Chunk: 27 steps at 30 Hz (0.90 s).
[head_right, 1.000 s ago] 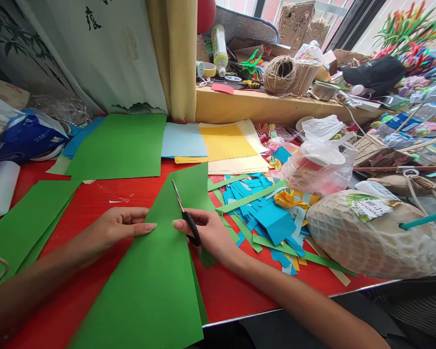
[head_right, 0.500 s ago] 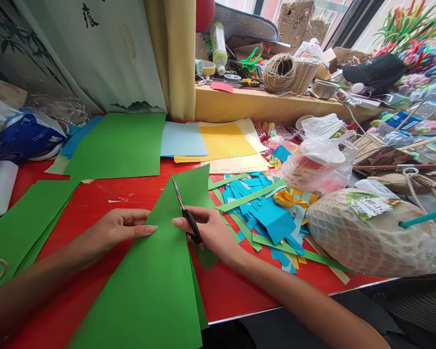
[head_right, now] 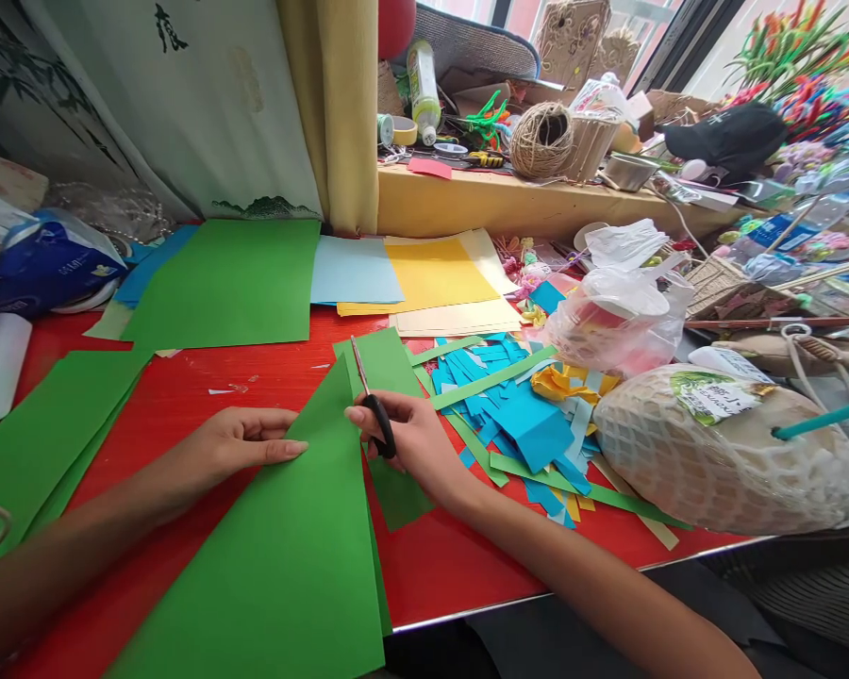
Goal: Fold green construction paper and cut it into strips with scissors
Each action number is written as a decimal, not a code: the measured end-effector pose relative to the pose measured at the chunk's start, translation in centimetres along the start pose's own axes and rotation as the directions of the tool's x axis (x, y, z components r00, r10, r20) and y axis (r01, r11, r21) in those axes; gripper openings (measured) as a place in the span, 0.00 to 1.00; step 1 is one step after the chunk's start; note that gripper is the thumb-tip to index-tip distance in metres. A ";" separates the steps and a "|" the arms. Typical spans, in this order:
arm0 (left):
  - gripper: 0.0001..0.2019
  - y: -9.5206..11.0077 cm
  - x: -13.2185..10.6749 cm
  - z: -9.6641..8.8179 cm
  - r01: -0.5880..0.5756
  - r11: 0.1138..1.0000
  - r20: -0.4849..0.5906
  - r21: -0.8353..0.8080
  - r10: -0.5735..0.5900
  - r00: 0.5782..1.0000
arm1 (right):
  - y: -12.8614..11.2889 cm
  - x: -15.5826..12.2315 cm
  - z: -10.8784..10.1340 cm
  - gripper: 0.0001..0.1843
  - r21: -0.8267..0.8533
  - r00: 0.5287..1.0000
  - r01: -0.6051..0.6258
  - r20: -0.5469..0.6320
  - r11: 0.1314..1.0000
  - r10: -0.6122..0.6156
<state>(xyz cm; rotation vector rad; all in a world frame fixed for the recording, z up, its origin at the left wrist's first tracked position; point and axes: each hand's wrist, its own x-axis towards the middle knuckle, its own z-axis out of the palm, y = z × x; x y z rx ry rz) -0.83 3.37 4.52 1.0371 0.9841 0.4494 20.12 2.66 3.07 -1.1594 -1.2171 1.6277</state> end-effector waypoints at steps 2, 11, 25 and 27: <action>0.18 0.1 0.2 -0.5 -0.021 0.998 -0.076 0.056 0.025 0.997 | -0.1 0.3 -0.3 0.18 -0.003 0.999 0.040 -0.024 0.999 -0.040; 0.27 -0.2 1.4 -6.1 0.126 0.608 -0.372 0.784 0.297 0.879 | -0.8 1.7 -2.5 0.19 0.010 0.939 0.278 -0.215 0.961 -0.269; 0.35 -2.7 2.3 -4.5 -0.001 0.125 -0.057 0.992 0.460 0.886 | -2.8 2.4 -5.4 0.20 -0.270 0.800 0.388 -0.376 0.881 -0.468; 0.38 -2.5 2.2 -4.5 0.033 0.167 -0.111 0.985 0.488 0.866 | -2.6 2.5 -5.2 0.21 -0.232 0.814 0.391 -0.365 0.891 -0.452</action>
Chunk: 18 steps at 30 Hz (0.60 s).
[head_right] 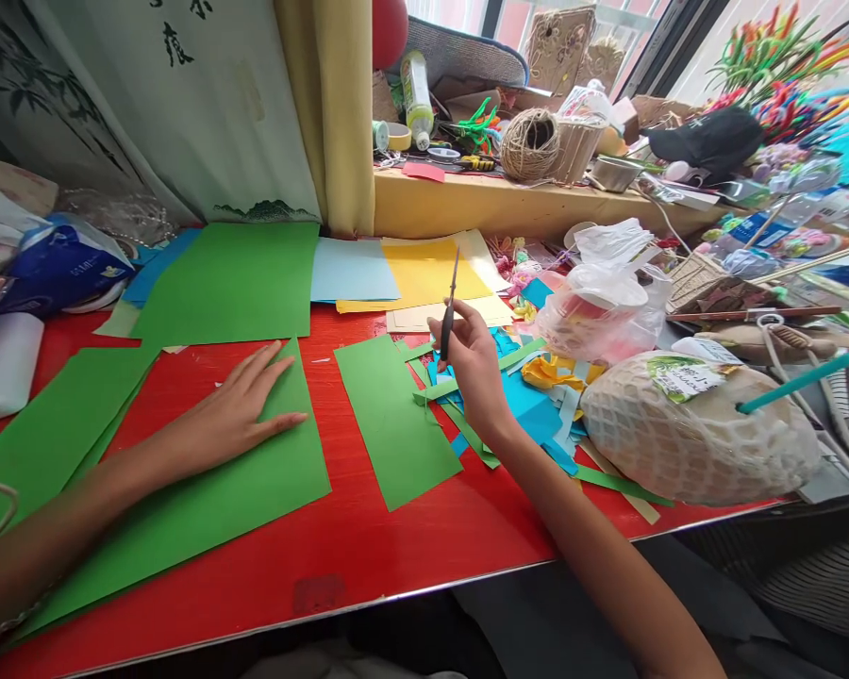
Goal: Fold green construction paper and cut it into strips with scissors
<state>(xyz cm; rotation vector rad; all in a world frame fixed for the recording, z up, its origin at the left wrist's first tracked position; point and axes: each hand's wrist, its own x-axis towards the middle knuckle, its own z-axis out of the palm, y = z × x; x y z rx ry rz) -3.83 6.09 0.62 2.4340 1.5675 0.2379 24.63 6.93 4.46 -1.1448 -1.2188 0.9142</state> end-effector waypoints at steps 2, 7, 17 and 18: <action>0.38 0.0 0.2 -0.3 0.057 0.998 -0.069 -0.039 -0.059 0.996 | 0.0 -0.2 0.3 0.21 0.014 1.000 -0.015 0.026 1.000 0.014; 0.32 -0.3 1.0 -1.2 0.142 0.966 -0.113 -0.218 -0.170 0.979 | 0.2 -0.7 0.8 0.22 -0.108 0.994 0.053 0.101 0.993 -0.042; 0.17 -0.5 1.0 -1.9 0.144 0.935 -0.075 -0.325 -0.178 0.981 | 1.6 0.9 -0.9 0.27 -0.740 0.956 0.269 0.129 0.617 -0.262; 0.16 -0.4 1.0 -2.0 0.155 0.916 -0.056 -0.371 -0.189 0.980 | 1.7 1.1 -1.2 0.27 -0.790 0.955 0.265 0.136 0.553 -0.262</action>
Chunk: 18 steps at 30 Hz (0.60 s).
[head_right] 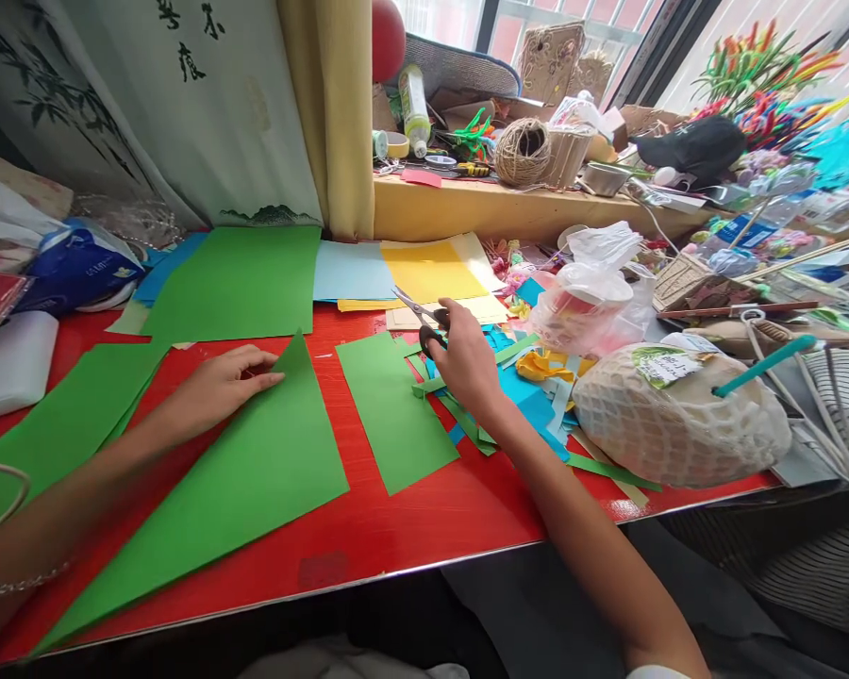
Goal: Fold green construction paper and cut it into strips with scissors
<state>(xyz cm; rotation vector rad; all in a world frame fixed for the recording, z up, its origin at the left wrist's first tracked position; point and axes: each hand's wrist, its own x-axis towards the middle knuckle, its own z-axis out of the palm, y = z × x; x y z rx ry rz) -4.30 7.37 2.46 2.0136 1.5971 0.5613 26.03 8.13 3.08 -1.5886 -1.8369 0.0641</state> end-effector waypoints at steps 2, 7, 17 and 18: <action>0.16 0.2 -0.1 -0.1 0.042 0.997 0.034 -0.070 -0.040 0.999 | 0.6 0.1 -0.1 0.29 -0.170 0.999 -0.012 0.029 0.985 0.017; 0.17 0.6 -0.3 0.1 0.099 0.965 0.087 -0.242 -0.080 0.993 | 2.6 0.3 -0.6 0.33 -0.293 0.950 -0.095 0.260 0.951 0.175; 0.16 2.0 -1.1 0.5 0.207 0.741 0.090 -0.638 -0.195 0.977 | 0.3 0.7 -2.1 0.25 0.163 0.992 -0.117 0.067 0.980 0.108; 0.15 2.3 -1.3 0.6 0.187 0.710 0.083 -0.679 -0.179 0.980 | -1.1 0.1 -1.7 0.21 0.308 0.994 -0.101 0.076 0.946 0.081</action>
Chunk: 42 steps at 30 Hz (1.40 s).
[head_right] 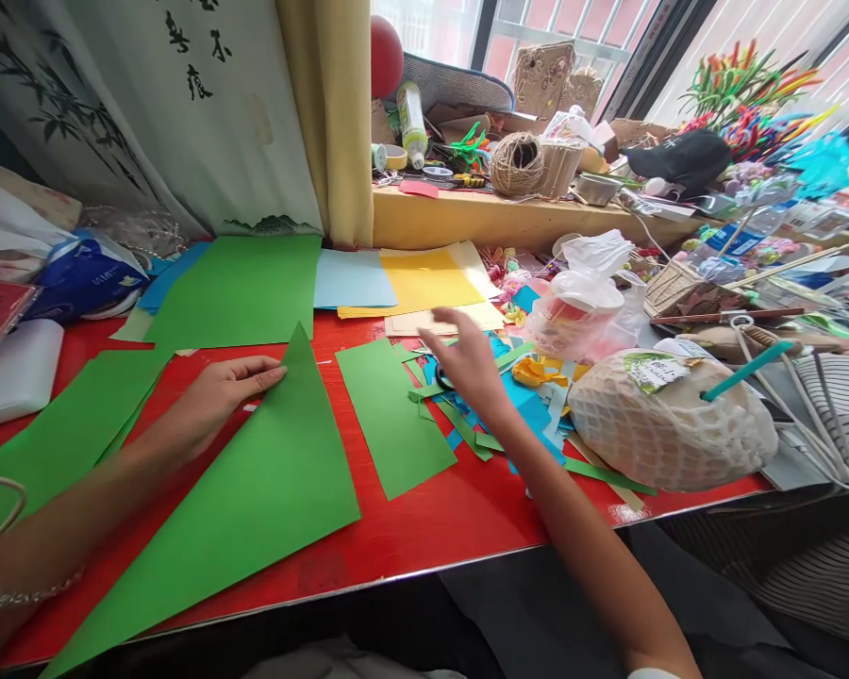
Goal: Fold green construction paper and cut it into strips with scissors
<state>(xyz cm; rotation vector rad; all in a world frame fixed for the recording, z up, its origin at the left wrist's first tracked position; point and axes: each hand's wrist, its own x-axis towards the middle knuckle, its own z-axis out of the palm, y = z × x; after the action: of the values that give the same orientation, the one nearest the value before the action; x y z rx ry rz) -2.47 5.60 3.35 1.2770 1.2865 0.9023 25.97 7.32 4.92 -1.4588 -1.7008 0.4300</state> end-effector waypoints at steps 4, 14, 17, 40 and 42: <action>0.11 0.4 -1.2 1.5 -0.051 0.993 0.033 -0.110 0.054 0.998 | -3.8 -3.6 3.9 0.19 0.378 0.797 -0.253 0.603 0.891 -0.029; 0.11 1.3 -2.3 2.4 0.029 0.992 0.078 -0.121 -0.020 0.997 | -5.0 -5.5 4.3 0.13 0.407 0.572 -0.480 0.817 0.777 -0.075; 0.10 1.3 -2.5 2.5 0.063 0.987 0.103 -0.149 -0.047 0.994 | -5.2 -5.3 4.2 0.14 0.419 0.602 -0.507 0.798 0.753 -0.039; 0.07 0.8 -2.3 3.0 0.075 0.994 0.146 -0.075 -0.063 0.987 | -4.7 -6.0 5.0 0.21 0.291 0.656 -0.329 0.754 0.898 -0.004; 0.07 0.8 -2.4 3.0 0.059 0.995 0.130 -0.081 -0.048 0.990 | -4.7 -5.9 5.0 0.22 0.274 0.648 -0.300 0.761 0.914 -0.015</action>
<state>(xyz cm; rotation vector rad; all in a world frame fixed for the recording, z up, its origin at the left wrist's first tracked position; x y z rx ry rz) 0.29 2.89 4.12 1.2084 1.1651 0.8155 19.00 1.79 3.18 -1.1810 -1.9502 1.5595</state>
